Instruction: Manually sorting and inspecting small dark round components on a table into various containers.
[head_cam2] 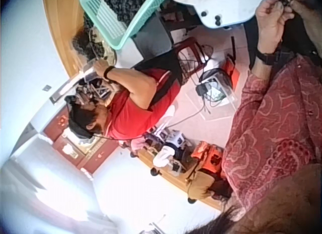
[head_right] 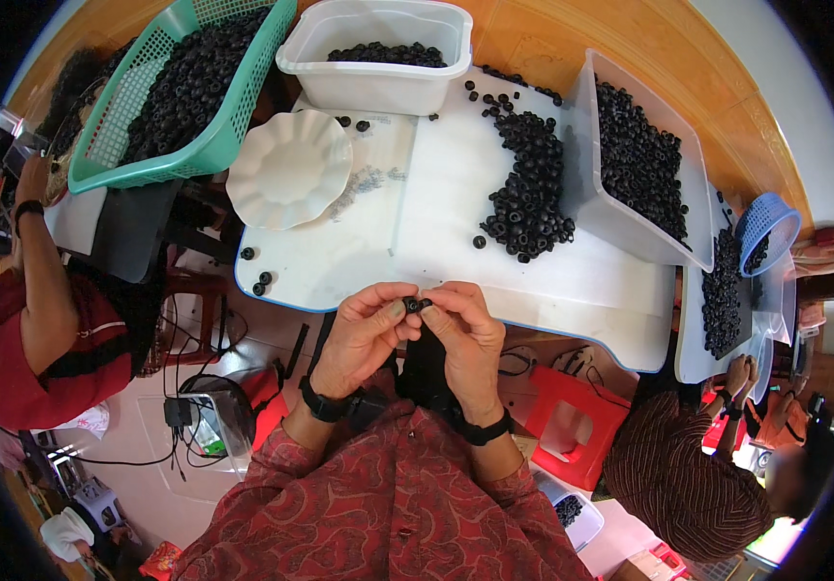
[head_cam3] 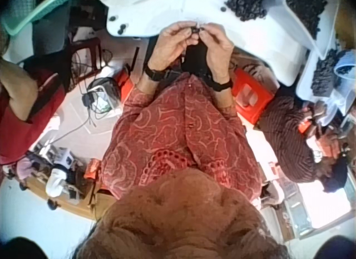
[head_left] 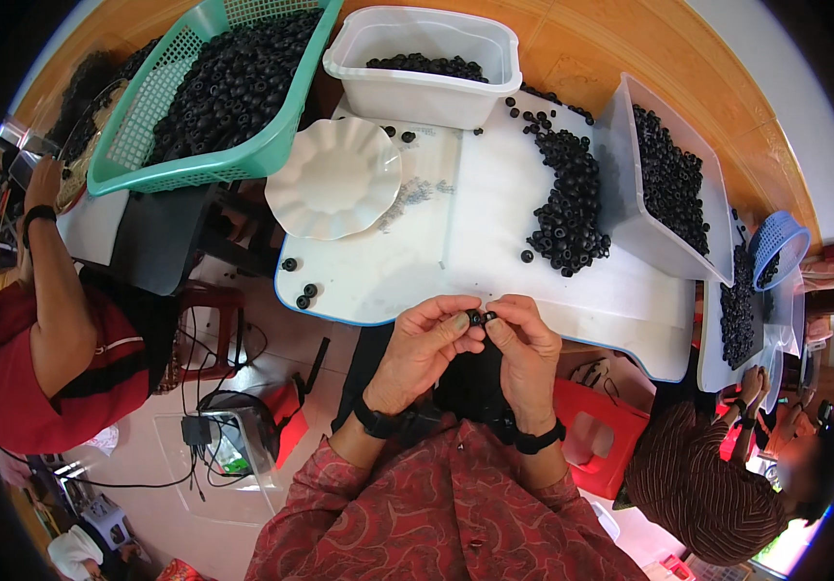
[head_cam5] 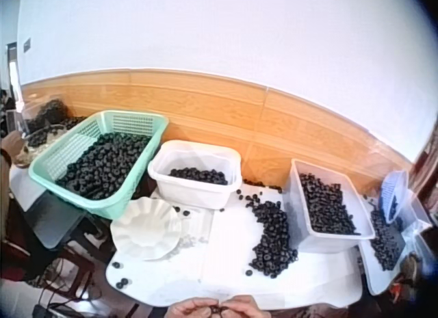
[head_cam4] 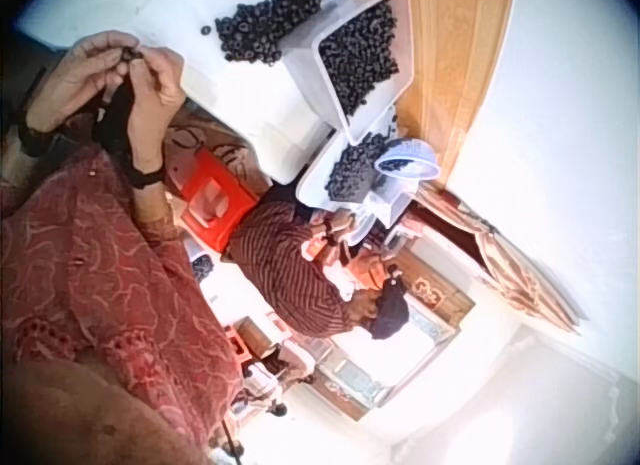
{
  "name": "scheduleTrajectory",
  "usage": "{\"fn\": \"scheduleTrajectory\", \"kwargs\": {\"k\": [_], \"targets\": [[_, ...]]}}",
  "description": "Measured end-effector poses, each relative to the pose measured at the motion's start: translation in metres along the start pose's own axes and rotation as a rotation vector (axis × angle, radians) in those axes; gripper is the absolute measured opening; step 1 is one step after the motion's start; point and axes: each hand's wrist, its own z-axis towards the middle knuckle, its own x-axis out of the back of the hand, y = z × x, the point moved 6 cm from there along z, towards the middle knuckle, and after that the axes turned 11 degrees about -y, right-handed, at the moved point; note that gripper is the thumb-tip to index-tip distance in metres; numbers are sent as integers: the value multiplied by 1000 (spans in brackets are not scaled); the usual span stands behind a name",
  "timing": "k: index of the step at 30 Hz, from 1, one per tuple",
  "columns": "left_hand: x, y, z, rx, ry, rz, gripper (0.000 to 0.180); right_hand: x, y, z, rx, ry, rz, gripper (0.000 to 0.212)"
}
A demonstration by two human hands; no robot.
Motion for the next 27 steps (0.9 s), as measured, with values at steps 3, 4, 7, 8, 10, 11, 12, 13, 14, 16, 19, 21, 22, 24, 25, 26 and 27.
{"fn": "scheduleTrajectory", "kwargs": {"k": [3, 4, 7, 8, 10, 11, 12, 13, 14, 16, 19, 21, 22, 24, 25, 26, 27], "targets": [[0, 0, -1, 3, 23, -40, 26, -2, 0, -1, -1, 2, 9, 17], [0, -1, -1, 6, 24, -52, 26, -2, 0, 0, 1, 2, 7, 16], [-1, -2, 0, 11, 26, -84, 26, -3, 1, 0, 2, 1, 11, 16], [-2, -2, 0, 10, 25, -90, 26, -3, 1, 0, 0, 1, 21, 16], [-2, -3, 0, 6, 17, -107, 26, -4, 2, 0, -2, 1, 28, 16], [-2, -4, 1, 2, 9, -117, 26, -5, 1, 0, -3, 2, 27, 16], [-3, -4, 1, -3, 2, -127, 26, -6, 1, 0, -4, 3, 25, 16], [-3, -4, 1, 0, 12, -130, 26, -6, 1, 0, -4, 4, 25, 16], [-3, -4, 1, 2, 22, -134, 26, -5, 2, 1, -4, 6, 24, 16], [-3, -5, 0, 3, 35, -139, 26, -5, 2, 1, -6, 10, 27, 16], [-2, -6, 1, 1, 51, -144, 25, -5, 2, 1, -10, 19, 34, 17], [-2, -7, 0, 0, 66, -148, 25, -4, 4, 0, -6, 29, 33, 17], [-1, -7, 0, 0, 72, -145, 25, -5, 4, 0, -7, 29, 39, 17], [-1, -7, 0, -1, 84, -139, 25, -6, 3, 0, -8, 28, 53, 18], [-1, -7, 0, -2, 83, -142, 24, -6, 3, 1, -4, 31, 48, 18], [-2, -7, 0, -2, 81, -144, 24, -5, 4, 1, 1, 34, 43, 18], [-3, -7, 0, -3, 79, -146, 24, -4, 4, 1, 5, 37, 39, 18]]}}
